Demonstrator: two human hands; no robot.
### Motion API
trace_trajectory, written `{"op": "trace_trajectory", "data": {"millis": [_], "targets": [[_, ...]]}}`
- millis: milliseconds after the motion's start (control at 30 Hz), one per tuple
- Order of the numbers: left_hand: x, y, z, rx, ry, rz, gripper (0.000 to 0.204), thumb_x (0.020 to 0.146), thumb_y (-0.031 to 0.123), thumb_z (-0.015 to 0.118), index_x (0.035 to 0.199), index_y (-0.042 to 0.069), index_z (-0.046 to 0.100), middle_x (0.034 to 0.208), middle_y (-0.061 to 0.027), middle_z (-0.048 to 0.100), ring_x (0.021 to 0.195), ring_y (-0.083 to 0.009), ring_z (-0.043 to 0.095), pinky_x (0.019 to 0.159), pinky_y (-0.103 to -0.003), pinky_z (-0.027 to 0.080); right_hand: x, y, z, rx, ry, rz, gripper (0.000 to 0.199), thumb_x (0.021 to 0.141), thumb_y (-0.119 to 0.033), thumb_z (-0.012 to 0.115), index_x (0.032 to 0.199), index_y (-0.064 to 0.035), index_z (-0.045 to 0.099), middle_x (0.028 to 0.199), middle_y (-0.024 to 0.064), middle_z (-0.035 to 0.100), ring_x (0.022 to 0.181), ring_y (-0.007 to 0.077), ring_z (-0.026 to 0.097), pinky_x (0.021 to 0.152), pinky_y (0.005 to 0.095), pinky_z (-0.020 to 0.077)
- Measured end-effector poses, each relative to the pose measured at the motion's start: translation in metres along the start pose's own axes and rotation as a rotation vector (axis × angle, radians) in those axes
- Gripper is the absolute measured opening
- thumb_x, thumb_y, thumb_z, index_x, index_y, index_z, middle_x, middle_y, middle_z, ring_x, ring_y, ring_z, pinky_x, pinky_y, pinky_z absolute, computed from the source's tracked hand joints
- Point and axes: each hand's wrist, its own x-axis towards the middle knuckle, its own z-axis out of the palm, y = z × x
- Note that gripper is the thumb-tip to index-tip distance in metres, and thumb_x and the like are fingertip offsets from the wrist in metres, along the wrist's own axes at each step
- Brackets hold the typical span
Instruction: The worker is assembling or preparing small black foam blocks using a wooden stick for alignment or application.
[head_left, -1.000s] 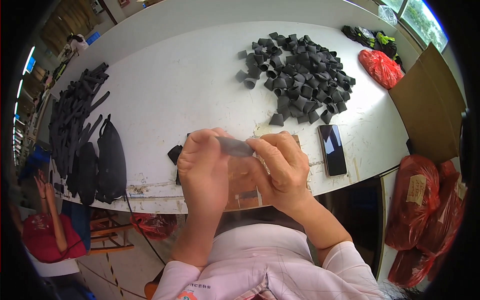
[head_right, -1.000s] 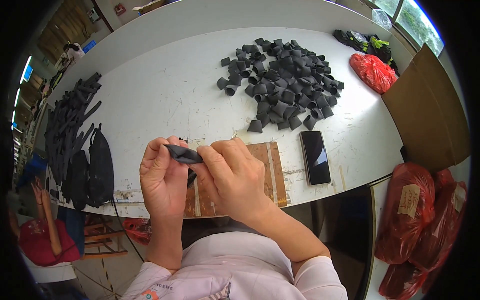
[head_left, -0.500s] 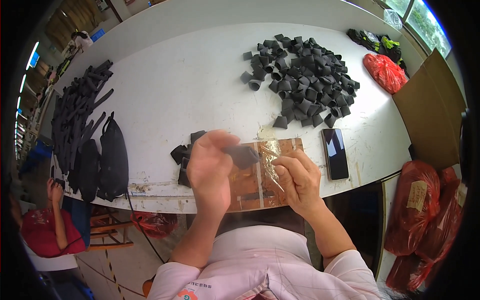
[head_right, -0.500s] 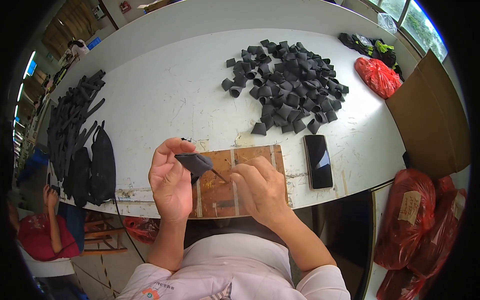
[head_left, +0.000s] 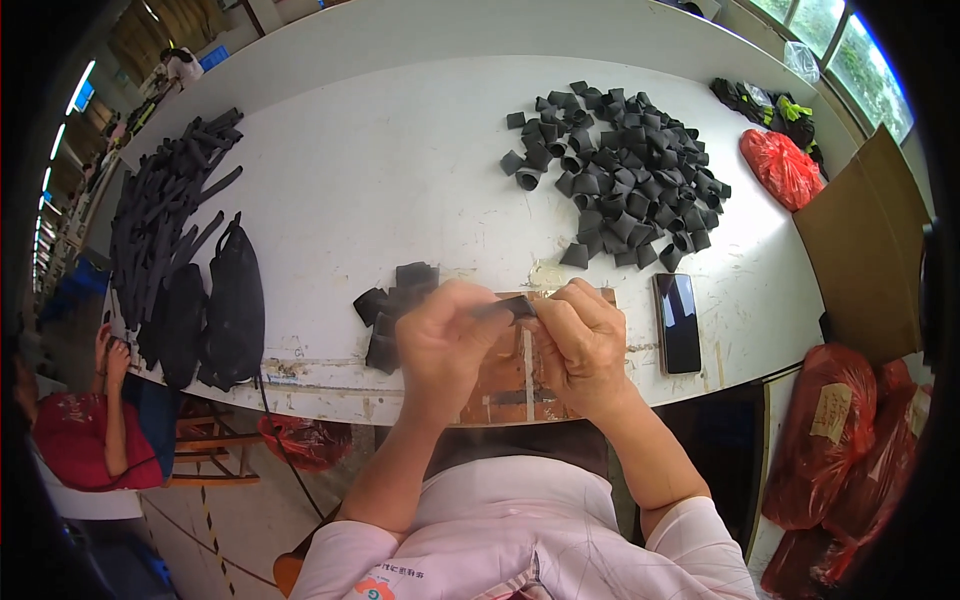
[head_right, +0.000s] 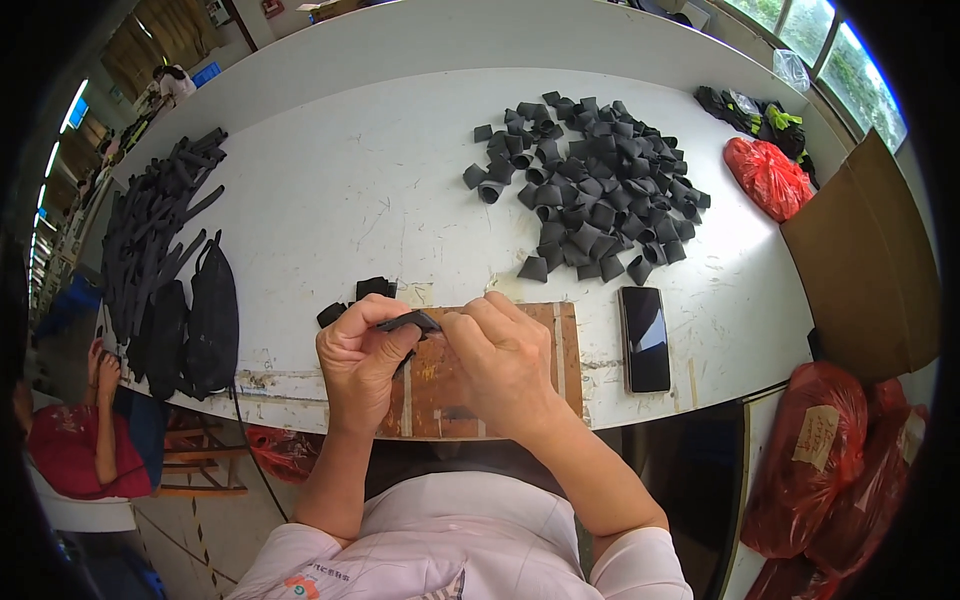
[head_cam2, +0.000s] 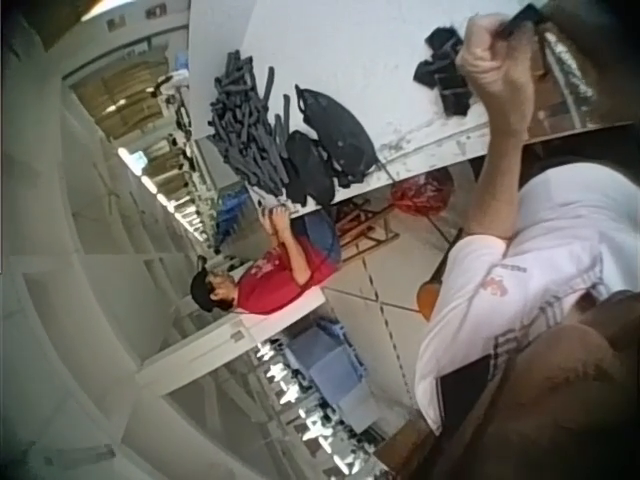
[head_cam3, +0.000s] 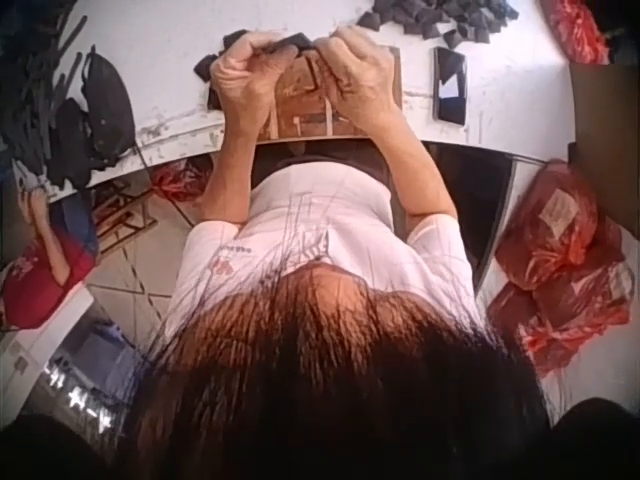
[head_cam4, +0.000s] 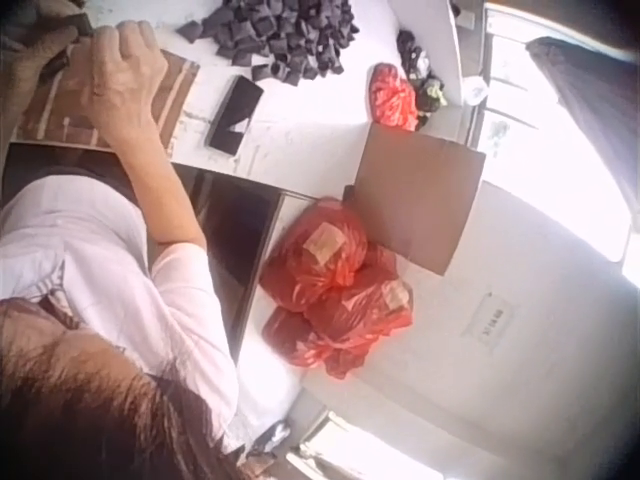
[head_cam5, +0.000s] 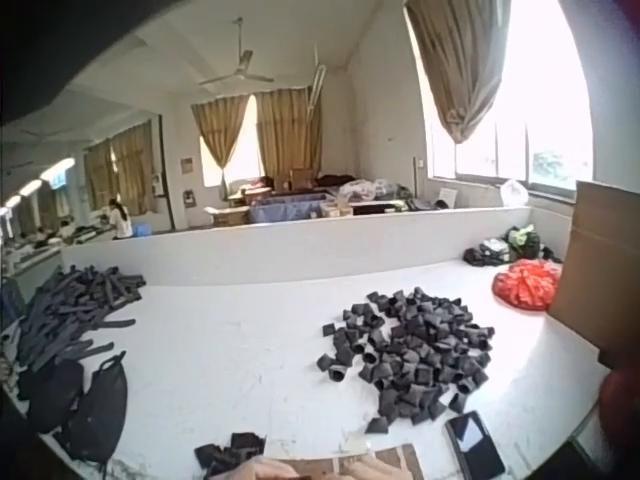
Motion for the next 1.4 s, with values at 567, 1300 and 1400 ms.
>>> {"op": "trace_trajectory", "data": {"millis": [567,1300,1400], "targets": [[0.007,0.008,0.001,0.263,-0.08,0.121,0.009,0.082,0.001,0.055,0.089,-0.004,0.057,0.079,-0.0049,0.06,0.072,-0.0077,0.055,0.066,-0.02,0.044,0.0,-0.004,-0.009,0.234,-0.067,0.258,0.01,0.073,-0.008,0.064,0.08,-0.0018,0.061,0.063,0.0071,0.051,0.051,0.0178,0.049,0.046,0.0282,0.0377],[0.013,0.013,0.005,-0.088,-0.18,-0.049,0.015,0.081,-0.001,0.051,0.093,-0.001,0.06,0.085,-0.0032,0.06,0.076,-0.0088,0.052,0.07,-0.021,0.042,-0.022,0.004,0.005,0.064,-0.051,0.141,0.006,0.073,-0.003,0.062,0.078,-0.0012,0.059,0.063,0.0076,0.049,0.055,0.0232,0.046,0.048,0.0321,0.0371],[0.015,0.006,0.0,-0.136,-0.218,-0.059,0.014,0.083,0.0,0.05,0.091,-0.001,0.06,0.084,-0.0017,0.058,0.08,-0.0071,0.051,0.071,-0.021,0.041,-0.023,0.002,0.005,0.069,-0.028,0.124,0.006,0.074,-0.004,0.062,0.079,-0.0018,0.06,0.063,0.0072,0.048,0.054,0.0224,0.046,0.047,0.0316,0.0368]]}}
